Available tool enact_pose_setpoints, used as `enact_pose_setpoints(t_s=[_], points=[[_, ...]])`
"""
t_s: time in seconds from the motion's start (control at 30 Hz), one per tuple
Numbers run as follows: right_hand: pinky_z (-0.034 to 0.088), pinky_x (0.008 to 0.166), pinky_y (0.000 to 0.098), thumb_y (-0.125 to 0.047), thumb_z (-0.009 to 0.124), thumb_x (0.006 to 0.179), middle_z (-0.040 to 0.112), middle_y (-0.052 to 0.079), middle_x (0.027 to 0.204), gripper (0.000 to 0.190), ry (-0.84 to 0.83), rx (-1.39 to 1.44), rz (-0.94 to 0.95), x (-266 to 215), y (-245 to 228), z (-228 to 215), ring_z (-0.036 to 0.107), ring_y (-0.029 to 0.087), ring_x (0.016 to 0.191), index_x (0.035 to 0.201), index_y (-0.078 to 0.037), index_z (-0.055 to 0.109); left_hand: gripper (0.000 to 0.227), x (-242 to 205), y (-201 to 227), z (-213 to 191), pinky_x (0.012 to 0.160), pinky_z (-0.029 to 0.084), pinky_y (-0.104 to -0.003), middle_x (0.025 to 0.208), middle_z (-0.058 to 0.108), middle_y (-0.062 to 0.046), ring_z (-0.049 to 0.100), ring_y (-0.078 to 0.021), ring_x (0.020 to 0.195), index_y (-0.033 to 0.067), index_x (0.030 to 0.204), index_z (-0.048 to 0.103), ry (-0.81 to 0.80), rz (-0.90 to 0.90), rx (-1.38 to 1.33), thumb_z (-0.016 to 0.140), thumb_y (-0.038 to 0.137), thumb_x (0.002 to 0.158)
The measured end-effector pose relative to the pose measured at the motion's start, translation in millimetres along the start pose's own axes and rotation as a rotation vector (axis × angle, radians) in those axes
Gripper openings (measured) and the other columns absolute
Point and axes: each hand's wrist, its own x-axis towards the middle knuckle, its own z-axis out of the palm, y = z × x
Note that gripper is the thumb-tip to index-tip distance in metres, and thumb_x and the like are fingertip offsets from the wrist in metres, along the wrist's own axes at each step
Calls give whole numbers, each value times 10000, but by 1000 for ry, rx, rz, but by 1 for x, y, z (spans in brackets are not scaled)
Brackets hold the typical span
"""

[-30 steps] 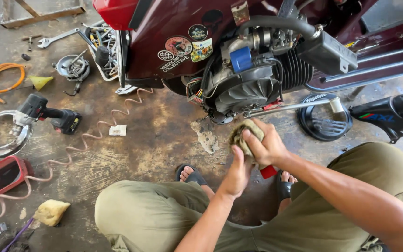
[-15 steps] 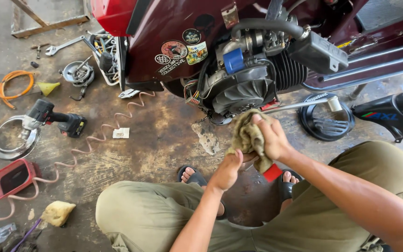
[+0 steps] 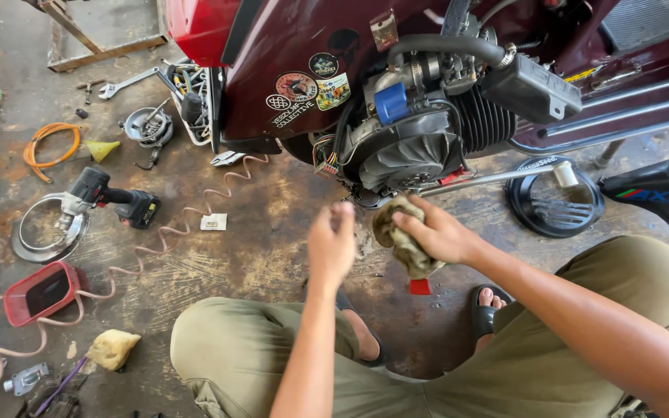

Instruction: The person cleans the engine area of a maroon scooter using a cloth. They wipe the engine casing, a red spark plug cap, and the surrounding components while sitting on a low stool in a workshop.

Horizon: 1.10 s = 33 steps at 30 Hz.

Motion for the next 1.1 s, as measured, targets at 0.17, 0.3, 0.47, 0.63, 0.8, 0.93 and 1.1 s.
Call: enact_pose_setpoints(t_s=[0.17,0.3,0.47,0.63,0.8,0.93,1.1], points=[[380,1147,622,-529,499,977,621,416,1241,622,-150,-133,-90,23,12,43,552,549,1266,1363,-42,527,311,59,26,-44,872,543,-456,917,717,-126,698,-325,925,98,1078,736,212,347,197,535,332,1040],[406,1129,606,-534,507,988,639,401,1200,583,-153,-183,-136,70,52,90,575,531,1235,1332,-64,487,185,111,13,-49,900,574,-404,949,768,14,734,-243,979,286,1039,767,76,318,508,638,381,947],[505,1008,583,-685,450,962,688,283,1192,672,-2,-328,-83,162,99,171,660,466,1162,1375,-155,473,276,135,14,-51,904,582,-447,1023,766,-57,724,-301,1039,203,1145,737,-50,287,475,608,351,952],[531,941,585,-507,459,1047,649,291,1232,568,-45,-389,-160,185,86,206,671,473,1131,1390,-55,495,361,120,35,-76,931,560,-504,1033,728,-119,699,-357,1065,106,1283,646,-248,370,500,640,212,938],[534,963,510,-513,558,966,592,114,1331,580,-229,-947,-333,201,109,219,674,357,1153,1423,-176,440,616,136,-1,-63,939,565,-546,1301,572,-169,652,-436,1158,124,1208,416,-276,386,850,826,386,830],[584,864,525,-349,604,945,720,149,1088,305,-284,-817,-578,65,-55,79,722,401,1015,1131,-113,659,424,144,-14,-69,838,608,-525,1230,592,-105,692,-409,1071,156,1139,520,-239,471,758,742,411,883],[582,934,416,-71,698,897,755,132,1021,136,136,-663,-1105,56,-132,-38,734,336,1052,1021,-58,751,416,136,-2,-94,776,603,-563,1071,675,-167,710,-457,961,103,1103,674,-146,548,501,741,374,795]])
